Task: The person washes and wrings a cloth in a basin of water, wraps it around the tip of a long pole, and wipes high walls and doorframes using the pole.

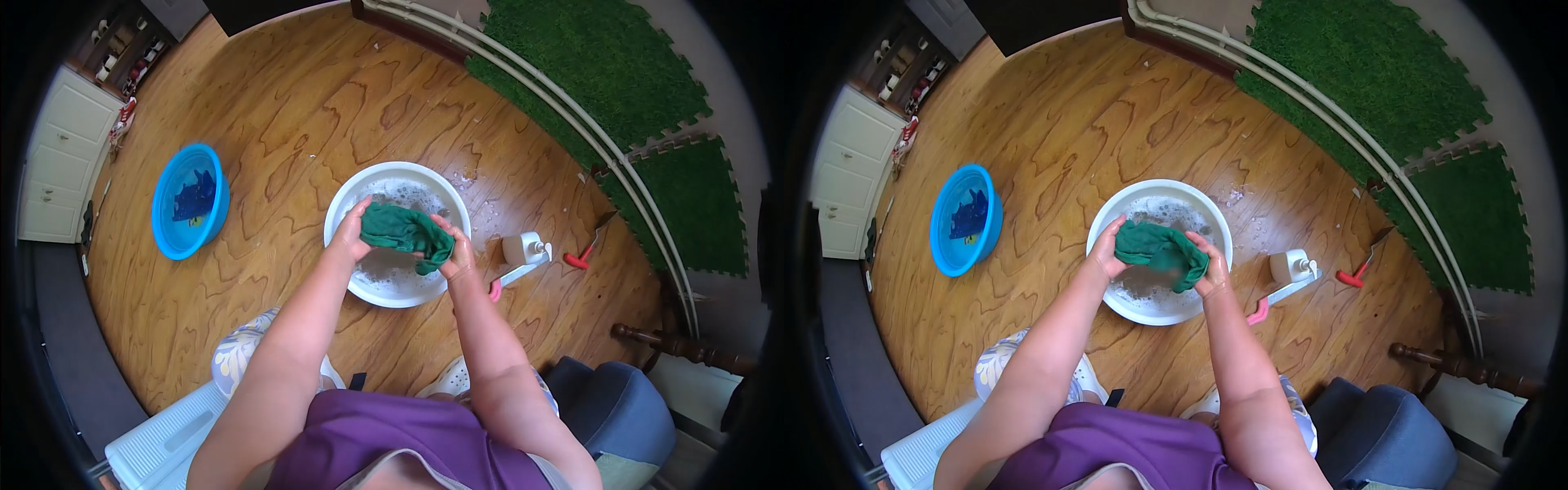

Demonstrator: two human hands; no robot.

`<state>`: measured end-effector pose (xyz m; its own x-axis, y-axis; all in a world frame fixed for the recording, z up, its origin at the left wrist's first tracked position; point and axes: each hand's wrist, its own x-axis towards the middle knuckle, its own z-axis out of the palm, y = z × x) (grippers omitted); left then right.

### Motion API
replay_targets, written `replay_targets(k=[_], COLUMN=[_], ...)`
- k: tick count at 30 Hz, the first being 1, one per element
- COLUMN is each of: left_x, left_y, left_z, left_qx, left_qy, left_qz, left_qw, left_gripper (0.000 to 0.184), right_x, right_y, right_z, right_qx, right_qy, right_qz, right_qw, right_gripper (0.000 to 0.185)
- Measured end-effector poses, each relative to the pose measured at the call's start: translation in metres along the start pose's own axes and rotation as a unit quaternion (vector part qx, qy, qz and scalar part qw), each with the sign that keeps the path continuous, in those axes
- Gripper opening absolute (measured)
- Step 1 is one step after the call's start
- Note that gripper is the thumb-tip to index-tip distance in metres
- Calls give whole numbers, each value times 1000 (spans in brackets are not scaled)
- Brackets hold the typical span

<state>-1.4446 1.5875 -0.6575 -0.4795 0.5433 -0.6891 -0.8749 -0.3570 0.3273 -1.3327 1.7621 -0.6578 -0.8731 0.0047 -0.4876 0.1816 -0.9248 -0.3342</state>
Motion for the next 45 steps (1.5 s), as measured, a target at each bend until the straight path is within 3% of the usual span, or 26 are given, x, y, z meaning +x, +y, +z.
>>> replay_targets(k=[4, 5, 6, 7, 8, 10, 12, 14, 15, 16, 17, 20, 22, 25, 27, 29, 31, 32, 34, 36, 38, 39, 40, 42, 44, 45], left_x=[-8, 2, 0, -19, -38, -44, -62, -52, -27, -23, -15, 12, 5, -42, -50, -34, -3, 9, 15, -1, -22, -30, -48, -47, -14, 1], left_y=[-25, -42, -61, -82, -100, -117, -124, -119, -136, -91, -77, -45, -54, -120, -122, -113, -71, -53, -40, -53, -93, -116, -138, -130, -90, -60], left_z=[29, 29, 29, 45, 59, 58, 69, 67, 44, 55, 57, 50, 46, 63, 71, 73, 59, 50, 36, 44, 55, 58, 73, 74, 57, 52], left_qx=[9, 191, 360, 595, 777, 750, 710, 741, 752, 659, 654, 490, 542, 673, 704, 709, 535, 507, 486, 578, 609, 672, 709, 734, 666, 624], left_qy=[17, 38, 62, 92, 116, 62, 30, 81, 116, 101, 144, 283, 230, 63, 83, 135, 169, 266, 308, 226, 112, 62, 101, 108, 163, 197], left_qz=[-47, 80, 204, 282, 338, 373, 387, 387, 419, 337, 360, 379, 385, 417, 397, 358, 405, 377, 345, 369, 382, 378, 398, 408, 324, 312], left_qw=[999, 978, 908, 747, 517, 543, 588, 542, 496, 665, 650, 732, 711, 607, 583, 592, 722, 728, 741, 692, 686, 634, 573, 532, 651, 689], left_gripper=[34, 36, 40, 42, 46, 45, 35, 27, 50, 23, 22, 25, 25, 30, 31, 27, 23, 24, 24, 25, 34, 36, 34, 33, 31, 27], right_x=[19, 24, 28, 22, 16, 16, 20, 29, 50, 59, 49, 35, 38, 25, 23, 28, 38, 34, 31, 40, 48, 37, 35, 31, 47, 26], right_y=[37, 44, 44, 39, 31, 27, 22, 38, 58, 71, 64, 60, 51, 22, 19, 32, 52, 56, 63, 58, 33, 21, 24, 29, 59, 49], right_z=[-13, -2, -4, 0, 7, 6, 3, -13, -40, -59, -30, 9, 2, -6, -9, -4, 9, 13, 27, 12, -23, -19, -19, -23, -37, 20], right_qx=[84, 90, 96, 87, 78, 59, 104, 131, 130, 125, 125, -8, -4, 21, 35, 31, -29, -54, -39, -3, 26, 41, 44, 51, -203, -38], right_qy=[23, 30, 28, 61, 92, 98, 67, 12, 5, 4, 34, 120, 124, 129, 93, 112, 178, 183, 160, 178, 139, 117, 106, 83, 85, 173], right_qz=[10, 29, 33, 42, 53, 60, -11, 1, -13, -25, -8, 21, 8, -34, -16, -19, -16, 16, 15, -31, 9, 1, -4, -14, -115, -15], right_qw=[996, 995, 994, 993, 991, 992, 992, 991, 991, 992, 991, 993, 992, 991, 995, 993, 983, 981, 986, 984, 990, 992, 993, 995, 969, 984], right_gripper=[45, 45, 52, 52, 53, 47, 44, 38, 33, 29, 23, 27, 26, 26, 27, 28, 31, 31, 28, 31, 28, 26, 25, 25, 30, 33])
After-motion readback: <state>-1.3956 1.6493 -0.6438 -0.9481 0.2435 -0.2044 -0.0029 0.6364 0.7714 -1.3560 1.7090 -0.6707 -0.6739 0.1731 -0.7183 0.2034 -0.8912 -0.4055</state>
